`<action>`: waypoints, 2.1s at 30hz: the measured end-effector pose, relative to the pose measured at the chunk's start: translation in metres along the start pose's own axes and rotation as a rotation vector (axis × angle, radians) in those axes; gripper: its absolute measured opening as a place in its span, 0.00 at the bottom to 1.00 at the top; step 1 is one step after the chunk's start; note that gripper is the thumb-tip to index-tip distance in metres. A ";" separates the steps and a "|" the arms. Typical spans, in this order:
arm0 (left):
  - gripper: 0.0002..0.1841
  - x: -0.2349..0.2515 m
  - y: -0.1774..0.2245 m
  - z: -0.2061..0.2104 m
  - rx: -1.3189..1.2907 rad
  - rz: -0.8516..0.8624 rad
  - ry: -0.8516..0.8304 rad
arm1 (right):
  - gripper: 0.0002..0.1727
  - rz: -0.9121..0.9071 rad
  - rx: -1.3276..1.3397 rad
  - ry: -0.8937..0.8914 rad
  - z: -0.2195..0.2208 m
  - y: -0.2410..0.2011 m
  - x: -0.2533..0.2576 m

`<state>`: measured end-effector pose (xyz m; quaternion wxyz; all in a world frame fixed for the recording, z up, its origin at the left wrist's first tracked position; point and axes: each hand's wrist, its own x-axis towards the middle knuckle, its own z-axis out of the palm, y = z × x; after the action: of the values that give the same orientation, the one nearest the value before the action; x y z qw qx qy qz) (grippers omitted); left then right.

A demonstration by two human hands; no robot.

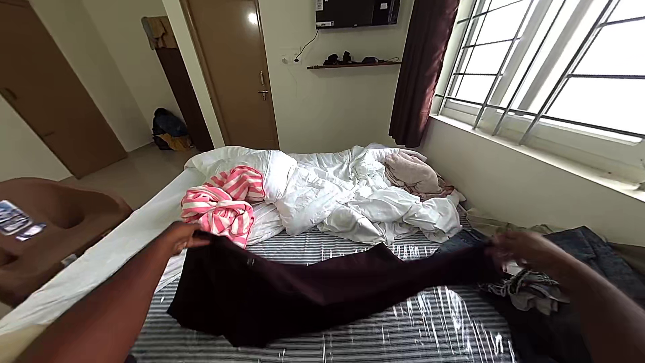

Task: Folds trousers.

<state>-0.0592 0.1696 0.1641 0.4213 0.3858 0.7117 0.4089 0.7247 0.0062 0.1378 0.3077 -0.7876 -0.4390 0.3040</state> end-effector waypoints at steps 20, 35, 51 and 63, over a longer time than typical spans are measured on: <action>0.23 0.019 -0.169 0.007 -0.268 0.016 0.092 | 0.16 -0.016 0.197 0.353 0.099 0.113 0.001; 0.22 -0.032 -0.282 0.021 -0.020 -0.142 0.591 | 0.22 0.378 0.455 0.366 0.157 0.196 -0.035; 0.34 -0.063 -0.236 0.045 0.745 -0.001 0.556 | 0.33 0.363 -0.202 0.164 0.148 0.189 -0.025; 0.35 -0.082 -0.244 0.198 1.057 0.502 -0.649 | 0.17 0.170 -0.264 0.194 0.164 0.210 0.004</action>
<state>0.1004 0.0576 -0.0956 0.2606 0.7976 0.5421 -0.0460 0.7096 -0.0441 -0.1237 0.2154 -0.8810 -0.3752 0.1914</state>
